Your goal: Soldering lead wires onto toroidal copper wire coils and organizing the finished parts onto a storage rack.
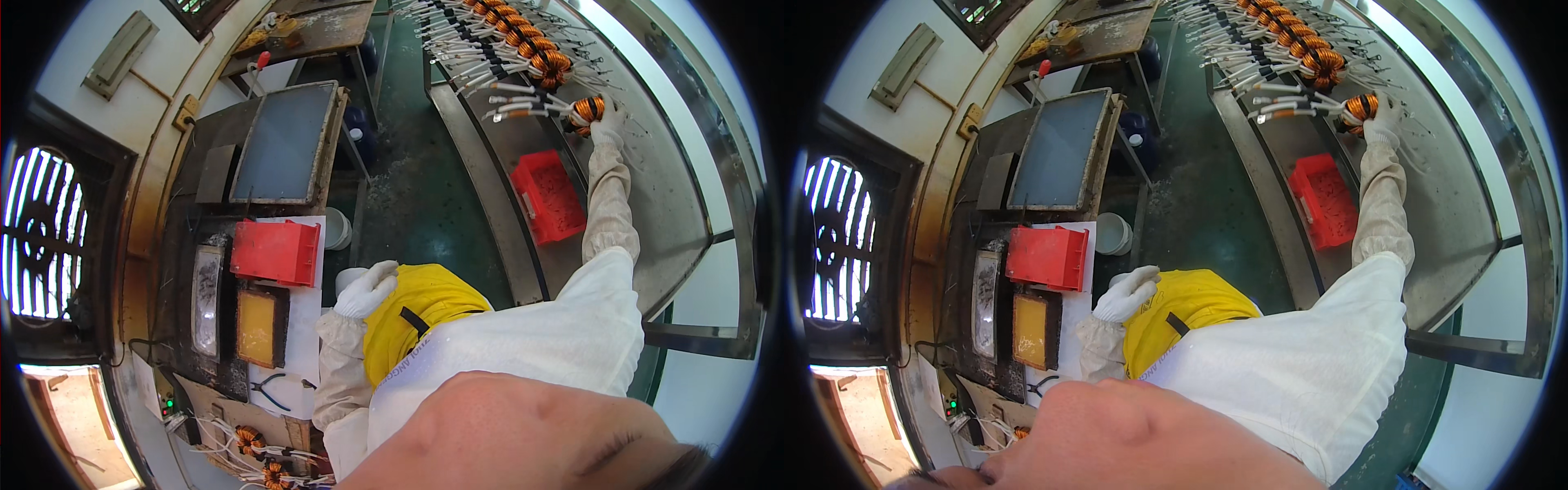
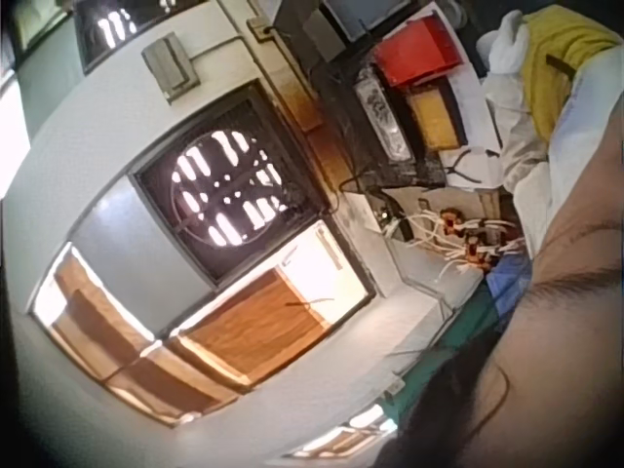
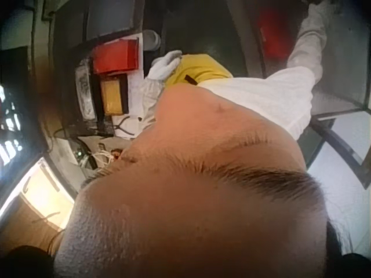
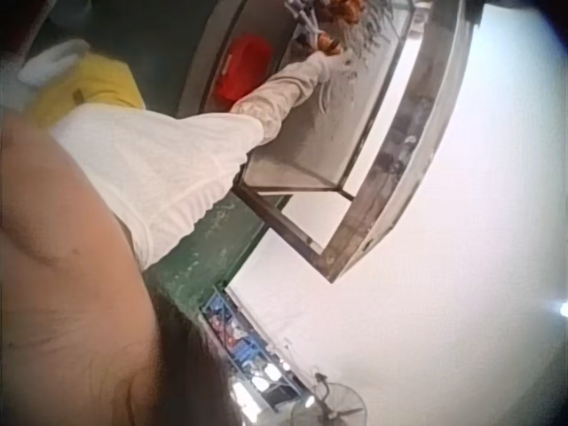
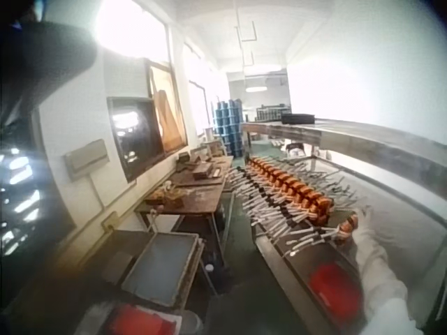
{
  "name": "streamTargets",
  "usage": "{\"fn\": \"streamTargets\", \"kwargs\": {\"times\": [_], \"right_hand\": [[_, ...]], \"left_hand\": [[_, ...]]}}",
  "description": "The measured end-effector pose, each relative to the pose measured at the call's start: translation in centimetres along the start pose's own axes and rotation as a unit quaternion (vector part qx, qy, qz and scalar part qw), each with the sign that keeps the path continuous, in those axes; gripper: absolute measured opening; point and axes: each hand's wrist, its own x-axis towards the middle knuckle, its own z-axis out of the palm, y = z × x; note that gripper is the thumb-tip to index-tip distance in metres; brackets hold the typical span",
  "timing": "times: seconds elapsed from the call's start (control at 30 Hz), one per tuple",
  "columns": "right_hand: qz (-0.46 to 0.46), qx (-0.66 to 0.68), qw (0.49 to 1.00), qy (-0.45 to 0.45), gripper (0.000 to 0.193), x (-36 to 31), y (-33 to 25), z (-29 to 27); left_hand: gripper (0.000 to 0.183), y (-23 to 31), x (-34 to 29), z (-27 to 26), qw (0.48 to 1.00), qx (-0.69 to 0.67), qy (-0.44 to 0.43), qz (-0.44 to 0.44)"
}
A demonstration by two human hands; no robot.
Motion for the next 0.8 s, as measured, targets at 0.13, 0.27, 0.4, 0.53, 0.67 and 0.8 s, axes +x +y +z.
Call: {"fn": "streamTargets", "kwargs": {"times": [0.13, 0.27, 0.4, 0.53, 0.67, 0.8], "right_hand": [[0.027, 0.011, 1.0, -0.002, 0.072, 0.5, 0.9, 0.9], [-0.068, -0.008, 0.998, -0.016, 0.078, 1.3, 0.9, 2.0], [-0.102, -0.031, 0.994, -0.025, 0.078, 1.7, -0.4, 3.8], [0.009, 0.005, 0.997, -0.079, 0.079, 2.1, -0.9, 3.7], [-0.017, 0.011, 0.992, -0.123, 0.107, 0.0, -3.5, 2.8], [-0.021, 0.035, 0.989, -0.141, 0.124, -0.6, -3.5, 1.3]], "left_hand": [[0.05, -0.2, 0.4, 0.2, 1.0, -0.026, 0.005, 0.0], [0.049, -1.2, 0.6, 0.9, 0.999, -0.048, -0.005, 0.0], [0.049, -1.3, 0.2, 1.4, 0.996, -0.089, 0.0, -0.021], [0.05, -2.0, 0.4, 2.1, 0.985, -0.172, 0.003, -0.019], [0.047, -2.4, 0.0, 2.8, 0.972, -0.232, 0.019, -0.016], [0.046, -4.1, 0.0, 3.8, 0.962, -0.272, 0.024, -0.026]]}}
